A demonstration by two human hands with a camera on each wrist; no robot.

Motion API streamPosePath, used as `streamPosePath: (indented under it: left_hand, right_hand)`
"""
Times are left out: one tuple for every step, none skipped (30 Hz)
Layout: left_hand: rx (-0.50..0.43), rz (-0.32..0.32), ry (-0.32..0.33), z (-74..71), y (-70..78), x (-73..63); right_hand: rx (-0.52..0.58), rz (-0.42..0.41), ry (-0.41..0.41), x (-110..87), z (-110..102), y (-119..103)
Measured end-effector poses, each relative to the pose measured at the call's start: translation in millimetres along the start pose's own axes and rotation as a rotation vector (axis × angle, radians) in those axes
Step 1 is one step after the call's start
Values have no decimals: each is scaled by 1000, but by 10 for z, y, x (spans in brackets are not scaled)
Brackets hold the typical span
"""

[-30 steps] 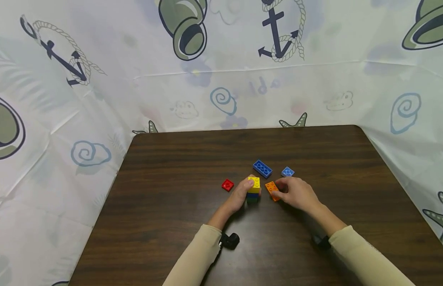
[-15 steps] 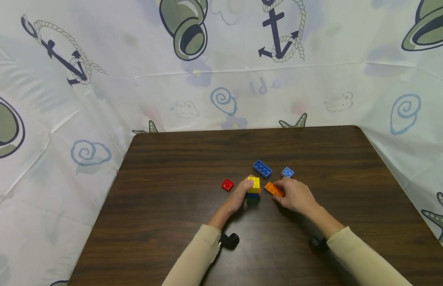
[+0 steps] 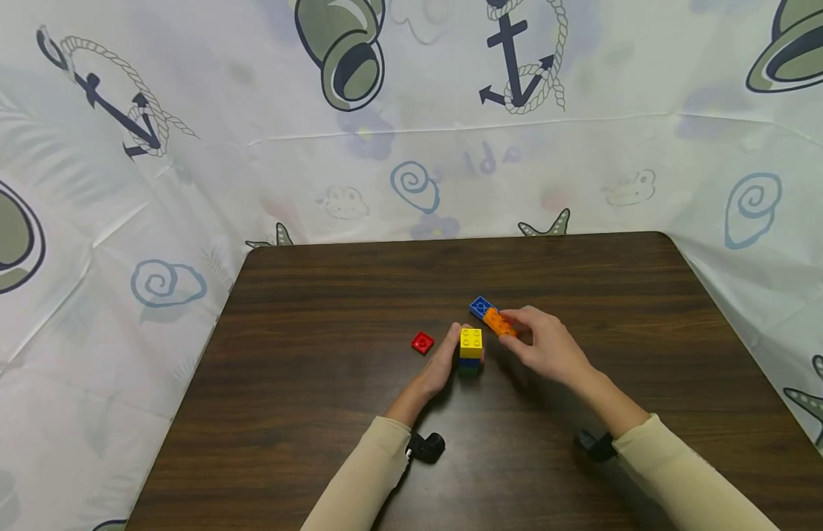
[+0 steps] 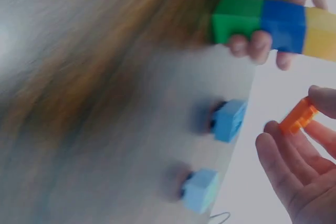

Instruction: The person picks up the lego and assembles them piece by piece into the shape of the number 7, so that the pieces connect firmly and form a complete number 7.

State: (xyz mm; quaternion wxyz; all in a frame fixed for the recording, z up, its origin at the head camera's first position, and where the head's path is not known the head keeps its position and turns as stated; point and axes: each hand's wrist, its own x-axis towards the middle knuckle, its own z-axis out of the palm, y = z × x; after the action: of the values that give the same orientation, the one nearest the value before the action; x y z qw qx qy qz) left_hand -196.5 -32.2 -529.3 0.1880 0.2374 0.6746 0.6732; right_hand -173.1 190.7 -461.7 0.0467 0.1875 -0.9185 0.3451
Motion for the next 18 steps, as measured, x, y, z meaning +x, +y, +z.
streamPosePath:
  left_hand:
    - [-5,1,3,-1,-6,2]
    - [-4,2,4,-1,-12,4]
    - [-6,4,4,-2,-18,7]
    - [-3,3,5,1,-20,8]
    - [0,1,4,4,-19,8]
    - [4,-2,5,6,-19,8]
    - [8,-10,5,8,-19,6]
    - [22,-31,17,10,-20,-1]
    - [36,-50,33,13,-15,-9]
    - [47,-74,47,14,-13,-18]
    - [53,-91,56,16,-9,-23]
    - [59,-106,67,18,-6,-29]
    - [75,-122,84,20,-4,-37]
    - [86,-128,99,23,-2,-41]
    - [96,-128,106,23,-2,-42]
    - [103,-130,111,25,-3,-45]
    - [106,-125,115,27,-2,-47]
    - [115,-130,126,29,-1,-52]
  right_hand:
    - [20,-14,19,13,-11,-34]
    - [37,-23,39,29,-22,-74]
    - [57,-35,57,43,-32,-114]
    - [80,-48,73,50,-44,-158]
    - [98,-60,84,57,-55,-204]
    - [113,-75,89,63,-64,-249]
    - [124,-90,90,67,-70,-293]
    - [127,-105,87,70,-74,-337]
    - [127,-120,79,69,-77,-379]
    - [121,-136,69,69,-78,-419]
    - [104,-151,60,69,-77,-454]
    - [82,-166,51,68,-75,-484]
    - [53,-177,44,67,-72,-513]
    - [27,-185,36,68,-68,-538]
    - [2,-193,30,69,-63,-558]
    - [-24,-199,24,70,-57,-574]
    - [-49,-201,19,71,-49,-587]
    - [-70,-203,13,72,-40,-597]
